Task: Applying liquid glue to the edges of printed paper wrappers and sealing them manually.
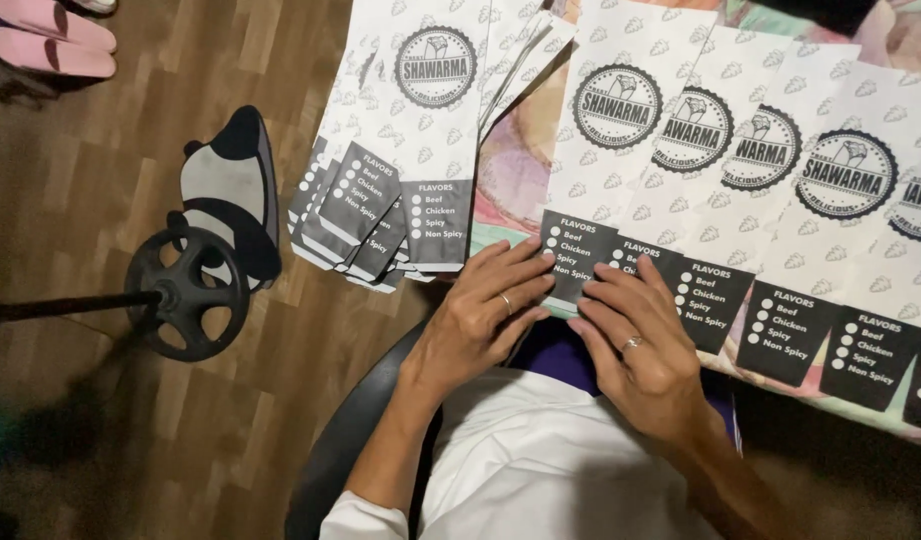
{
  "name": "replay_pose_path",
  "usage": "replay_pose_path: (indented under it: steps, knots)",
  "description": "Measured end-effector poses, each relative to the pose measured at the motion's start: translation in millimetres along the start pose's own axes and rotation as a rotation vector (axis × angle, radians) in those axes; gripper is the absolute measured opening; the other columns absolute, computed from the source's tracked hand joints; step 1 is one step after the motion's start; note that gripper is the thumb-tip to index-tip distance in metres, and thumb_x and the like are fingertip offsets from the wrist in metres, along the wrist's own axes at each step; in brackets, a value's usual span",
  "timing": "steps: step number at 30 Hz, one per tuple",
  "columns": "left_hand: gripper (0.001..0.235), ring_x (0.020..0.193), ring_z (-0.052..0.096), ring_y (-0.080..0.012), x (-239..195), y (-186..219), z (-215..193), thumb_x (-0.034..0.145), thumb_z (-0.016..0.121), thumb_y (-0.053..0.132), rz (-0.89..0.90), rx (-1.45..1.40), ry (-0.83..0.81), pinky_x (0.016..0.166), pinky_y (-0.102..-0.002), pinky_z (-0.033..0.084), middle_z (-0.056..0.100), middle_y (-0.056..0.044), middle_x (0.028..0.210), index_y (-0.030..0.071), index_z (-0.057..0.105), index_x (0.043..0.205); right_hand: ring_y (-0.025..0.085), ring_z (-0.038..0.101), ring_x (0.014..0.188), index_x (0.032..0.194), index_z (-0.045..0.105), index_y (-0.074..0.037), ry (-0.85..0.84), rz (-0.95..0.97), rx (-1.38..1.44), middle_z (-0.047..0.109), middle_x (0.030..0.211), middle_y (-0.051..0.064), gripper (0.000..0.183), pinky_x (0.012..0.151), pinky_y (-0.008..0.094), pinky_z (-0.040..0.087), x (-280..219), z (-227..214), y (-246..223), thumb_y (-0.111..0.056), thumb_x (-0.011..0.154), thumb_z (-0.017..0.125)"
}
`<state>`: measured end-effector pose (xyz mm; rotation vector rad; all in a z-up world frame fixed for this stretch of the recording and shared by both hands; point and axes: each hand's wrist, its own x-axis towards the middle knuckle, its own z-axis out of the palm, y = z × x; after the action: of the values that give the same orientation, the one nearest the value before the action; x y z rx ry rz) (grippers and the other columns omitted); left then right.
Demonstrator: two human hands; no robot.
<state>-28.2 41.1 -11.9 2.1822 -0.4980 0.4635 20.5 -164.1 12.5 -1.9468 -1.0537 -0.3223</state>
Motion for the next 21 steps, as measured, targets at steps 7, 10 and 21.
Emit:
replay_pose_path:
  steps: [7,10,21]
  knots:
    - [0.016,0.120,0.070,-0.0352,2,-2,7,0.092,0.078,0.014,-0.055,-0.004,0.161,0.109,-0.048,0.050,0.077,-0.012,0.115,0.004,0.078,0.105,0.041,0.074,0.106,0.092,0.074,0.007,0.062,0.008,-0.106,0.075,0.101,0.020,0.011,0.110,0.060,0.047,-3,18,0,-0.001,0.087,0.080]
    - [0.015,0.119,0.071,-0.0338,2,-3,8,0.092,0.078,0.015,-0.053,-0.010,0.181,0.109,-0.047,0.051,0.077,-0.011,0.116,0.006,0.079,0.103,0.042,0.074,0.105,0.091,0.075,0.007,0.056,0.017,-0.116,0.076,0.101,0.020,0.011,0.110,0.061,0.048,-3,17,0,-0.001,0.087,0.081]
    - [0.006,0.111,0.074,-0.0334,2,-1,7,0.092,0.077,0.008,-0.033,-0.020,0.217,0.103,-0.047,0.054,0.079,-0.011,0.106,0.003,0.079,0.095,0.040,0.075,0.102,0.091,0.075,0.007,0.058,0.010,-0.102,0.076,0.098,0.018,0.009,0.111,0.061,0.046,-5,18,5,0.000,0.088,0.079]
